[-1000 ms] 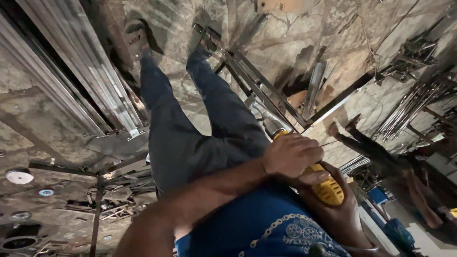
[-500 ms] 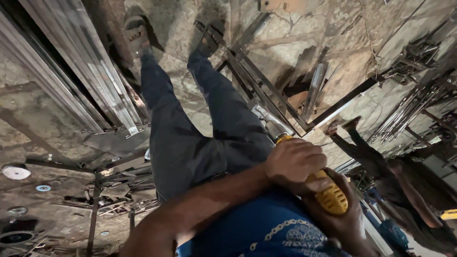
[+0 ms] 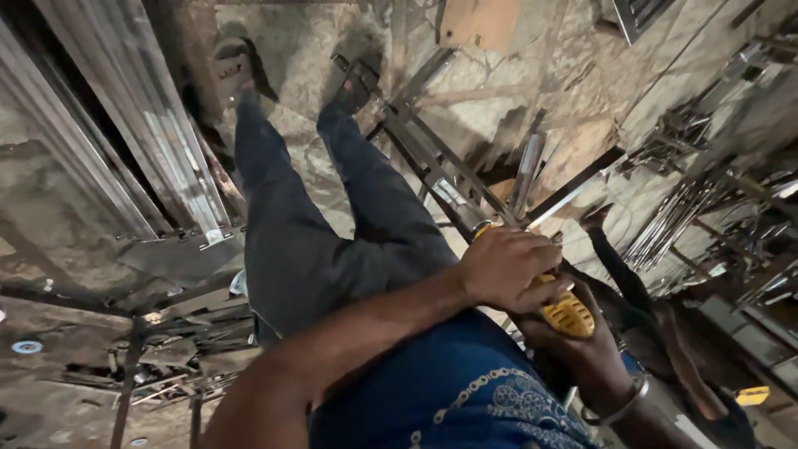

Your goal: The person uses a yellow power drill to make holes in a metal frame structure. The camera angle is unstable, frequently pointing at the floor or ceiling, but the person is seen holding the drill and operating it against the metal bars.

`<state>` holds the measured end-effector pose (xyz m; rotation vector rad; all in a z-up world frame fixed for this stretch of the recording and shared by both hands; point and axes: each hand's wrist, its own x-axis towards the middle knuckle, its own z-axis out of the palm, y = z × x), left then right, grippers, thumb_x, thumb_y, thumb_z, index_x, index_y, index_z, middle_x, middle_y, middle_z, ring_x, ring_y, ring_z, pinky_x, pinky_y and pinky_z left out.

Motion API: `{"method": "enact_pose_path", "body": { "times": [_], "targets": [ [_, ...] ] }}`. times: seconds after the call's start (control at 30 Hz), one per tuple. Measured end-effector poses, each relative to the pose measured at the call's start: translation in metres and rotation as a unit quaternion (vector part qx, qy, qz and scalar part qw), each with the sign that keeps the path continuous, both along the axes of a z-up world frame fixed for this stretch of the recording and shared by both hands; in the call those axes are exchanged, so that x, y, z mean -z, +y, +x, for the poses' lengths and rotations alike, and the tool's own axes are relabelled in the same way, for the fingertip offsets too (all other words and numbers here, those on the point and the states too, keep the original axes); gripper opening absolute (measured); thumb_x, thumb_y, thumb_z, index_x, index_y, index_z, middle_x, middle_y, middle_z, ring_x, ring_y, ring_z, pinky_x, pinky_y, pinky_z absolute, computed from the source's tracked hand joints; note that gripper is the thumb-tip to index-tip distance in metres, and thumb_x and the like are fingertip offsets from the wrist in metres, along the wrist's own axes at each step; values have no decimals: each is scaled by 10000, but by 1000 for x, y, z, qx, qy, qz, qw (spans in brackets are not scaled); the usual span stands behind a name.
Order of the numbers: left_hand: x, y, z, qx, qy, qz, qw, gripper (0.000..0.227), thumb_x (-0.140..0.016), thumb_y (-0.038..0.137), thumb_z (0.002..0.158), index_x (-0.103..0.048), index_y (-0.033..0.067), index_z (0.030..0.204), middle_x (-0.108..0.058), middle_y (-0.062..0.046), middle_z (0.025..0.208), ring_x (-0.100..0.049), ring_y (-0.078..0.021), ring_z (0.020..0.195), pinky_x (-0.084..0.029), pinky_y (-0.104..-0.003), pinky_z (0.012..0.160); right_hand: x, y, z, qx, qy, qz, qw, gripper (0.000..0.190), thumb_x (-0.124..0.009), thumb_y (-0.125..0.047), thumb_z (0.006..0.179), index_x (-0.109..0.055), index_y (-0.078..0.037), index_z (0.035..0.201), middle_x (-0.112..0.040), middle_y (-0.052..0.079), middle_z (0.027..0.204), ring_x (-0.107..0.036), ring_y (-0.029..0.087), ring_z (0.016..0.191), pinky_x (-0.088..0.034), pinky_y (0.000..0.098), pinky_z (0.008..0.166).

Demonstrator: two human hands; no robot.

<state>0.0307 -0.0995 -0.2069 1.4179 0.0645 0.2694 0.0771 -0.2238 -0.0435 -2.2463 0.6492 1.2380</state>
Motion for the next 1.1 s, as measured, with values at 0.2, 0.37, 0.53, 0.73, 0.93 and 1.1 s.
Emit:
{"method": "enact_pose_path", "body": {
  "times": [0.2,0.37,0.53,0.73,0.93,1.1],
  "targets": [
    [-2,11,-3,25,16,16,999,397,-593,477,940,-643,84,937,-677,-105,888,-687,-341,841,-540,-465,732,3,1,-5,36,16,78,996,670,-817,22,756,-472,-41,1327,-631,46,967,-618,145,748,-531,304,589],
    [-2,11,-4,58,13,-9,998,438,-547,513,958,-629,87,895,-660,-110,857,-682,-343,823,-528,-480,718,-10,40,-15,61,-43,-5,997,669,-774,-63,738,-475,-103,1335,-708,56,958,-693,122,802,-565,266,631],
    [1,6,-4,46,-1,-12,999,443,-543,519,952,-625,88,894,-653,-115,844,-679,-354,818,-521,-491,712,-7,20,-21,22,-63,-6,998,654,-765,-64,788,-488,-128,1377,-657,42,901,-603,107,648,-476,264,500],
    [3,6,-3,33,-11,1,999,448,-541,523,958,-625,85,920,-661,-142,885,-680,-364,830,-524,-491,708,-6,13,-15,13,-58,-1,998,598,-732,-48,817,-470,-129,1349,-623,46,841,-572,117,532,-459,296,414],
    [3,6,-3,37,-2,-8,999,441,-531,520,965,-638,93,948,-671,-139,870,-684,-369,834,-525,-503,718,-5,24,-11,42,-12,35,998,610,-724,-67,819,-475,-133,1372,-652,36,889,-617,109,631,-506,282,497],
    [2,6,-3,64,14,8,998,446,-540,531,967,-634,103,887,-677,-154,892,-691,-372,811,-529,-505,681,-4,13,-11,36,-17,-4,999,607,-726,-56,787,-497,-130,1345,-682,45,957,-666,124,751,-547,291,595]
  ]
}}
